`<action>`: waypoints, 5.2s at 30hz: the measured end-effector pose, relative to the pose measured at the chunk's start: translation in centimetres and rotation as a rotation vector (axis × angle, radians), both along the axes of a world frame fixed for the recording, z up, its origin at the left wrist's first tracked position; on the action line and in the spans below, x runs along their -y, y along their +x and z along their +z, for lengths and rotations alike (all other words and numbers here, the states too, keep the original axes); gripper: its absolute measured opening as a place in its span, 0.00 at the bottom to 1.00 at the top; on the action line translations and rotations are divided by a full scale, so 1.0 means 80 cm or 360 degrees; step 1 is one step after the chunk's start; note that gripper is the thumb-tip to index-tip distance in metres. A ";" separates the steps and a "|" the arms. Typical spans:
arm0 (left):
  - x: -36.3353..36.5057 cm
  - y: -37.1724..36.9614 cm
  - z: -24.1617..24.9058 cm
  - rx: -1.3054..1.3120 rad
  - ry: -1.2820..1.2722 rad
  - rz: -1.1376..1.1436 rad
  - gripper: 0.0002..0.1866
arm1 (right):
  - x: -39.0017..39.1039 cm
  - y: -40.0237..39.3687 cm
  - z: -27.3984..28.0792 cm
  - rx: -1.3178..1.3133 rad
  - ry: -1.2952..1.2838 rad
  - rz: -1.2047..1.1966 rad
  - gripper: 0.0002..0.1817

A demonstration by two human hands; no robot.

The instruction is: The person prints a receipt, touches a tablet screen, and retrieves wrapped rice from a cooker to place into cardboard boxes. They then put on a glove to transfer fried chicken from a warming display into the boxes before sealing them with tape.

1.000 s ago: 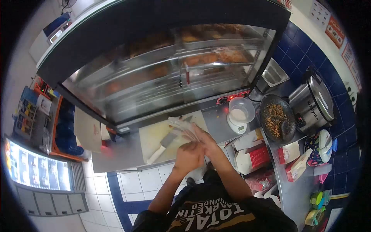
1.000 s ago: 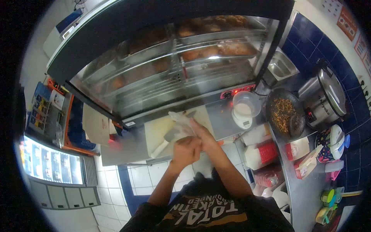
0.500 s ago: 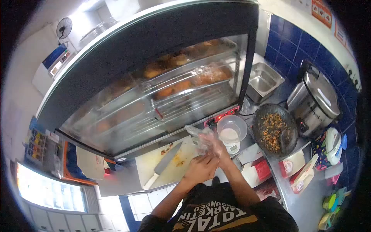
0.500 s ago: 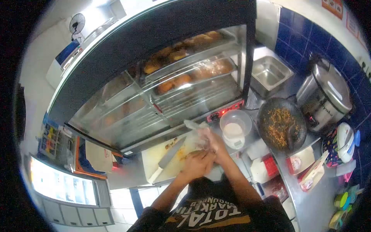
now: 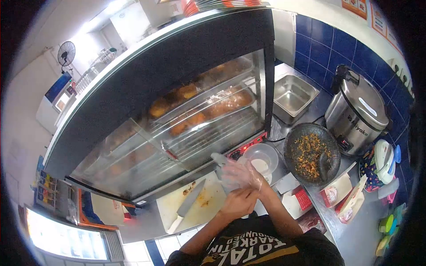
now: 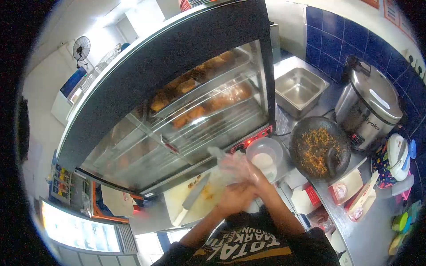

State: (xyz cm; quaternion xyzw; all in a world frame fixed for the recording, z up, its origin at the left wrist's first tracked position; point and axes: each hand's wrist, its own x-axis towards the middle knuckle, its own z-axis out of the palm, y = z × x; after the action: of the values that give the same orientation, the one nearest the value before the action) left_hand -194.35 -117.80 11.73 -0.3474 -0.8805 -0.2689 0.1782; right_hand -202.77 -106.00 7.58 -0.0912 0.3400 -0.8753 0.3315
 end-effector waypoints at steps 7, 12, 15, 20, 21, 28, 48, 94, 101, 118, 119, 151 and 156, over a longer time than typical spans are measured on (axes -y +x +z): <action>-0.013 -0.005 0.024 -0.0077 -0.0231 -0.0250 0.13 | 0.017 -0.014 0.038 -0.0220 -0.0086 0.0129 0.50; 0.025 -0.027 0.104 0.0128 -0.0732 -0.0138 0.10 | 0.003 -0.030 0.031 -0.0108 -0.0080 -0.0335 0.43; 0.114 -0.082 0.123 -0.0325 -0.0961 0.0517 0.09 | -0.039 -0.055 0.028 -0.0154 0.0021 -0.0701 0.36; 0.190 -0.087 0.119 -0.0433 -0.1496 0.1086 0.12 | -0.077 -0.093 0.070 -0.0416 0.0489 -0.1191 0.28; 0.195 -0.083 0.121 -0.0453 -0.1553 0.1041 0.12 | -0.079 -0.099 0.078 -0.0529 0.0579 -0.1289 0.25; 0.268 -0.028 0.115 -0.0258 -0.1273 0.1225 0.12 | -0.040 -0.139 0.108 -0.1373 0.0731 -0.1684 0.13; 0.475 0.101 0.063 0.0312 -0.1195 0.2562 0.21 | 0.173 -0.189 0.217 -0.1775 0.2815 -0.0508 0.36; 0.051 0.003 -0.034 0.0664 -0.0045 0.0458 0.12 | -0.562 0.143 -0.140 0.0330 0.3769 -0.1268 0.28; 0.067 0.021 -0.037 0.0804 -0.0018 0.0545 0.13 | -0.403 0.094 0.011 -0.0715 0.3356 -0.2271 0.19; 0.182 0.012 -0.032 0.1158 0.1404 0.0697 0.11 | 0.103 -0.194 0.143 -0.3222 0.2601 -0.1127 0.05; 0.187 0.000 -0.031 0.0961 0.1327 0.0712 0.11 | 0.092 -0.194 0.144 -0.3341 0.2351 -0.1197 0.04; 0.174 -0.058 0.047 0.0921 0.2351 0.0542 0.15 | 0.042 -0.132 0.186 -0.2215 0.1961 -0.1235 0.22; 0.173 -0.056 0.041 0.0904 0.2335 0.0493 0.14 | -0.018 -0.168 0.172 -0.1527 0.1795 -0.1619 0.15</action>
State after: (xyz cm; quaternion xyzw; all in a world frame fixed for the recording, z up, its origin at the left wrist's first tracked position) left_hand -198.83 -131.62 14.98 0.0662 -0.5292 -0.8295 0.1656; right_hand -216.25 -104.58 21.35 -0.1091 0.8205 -0.4871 -0.2784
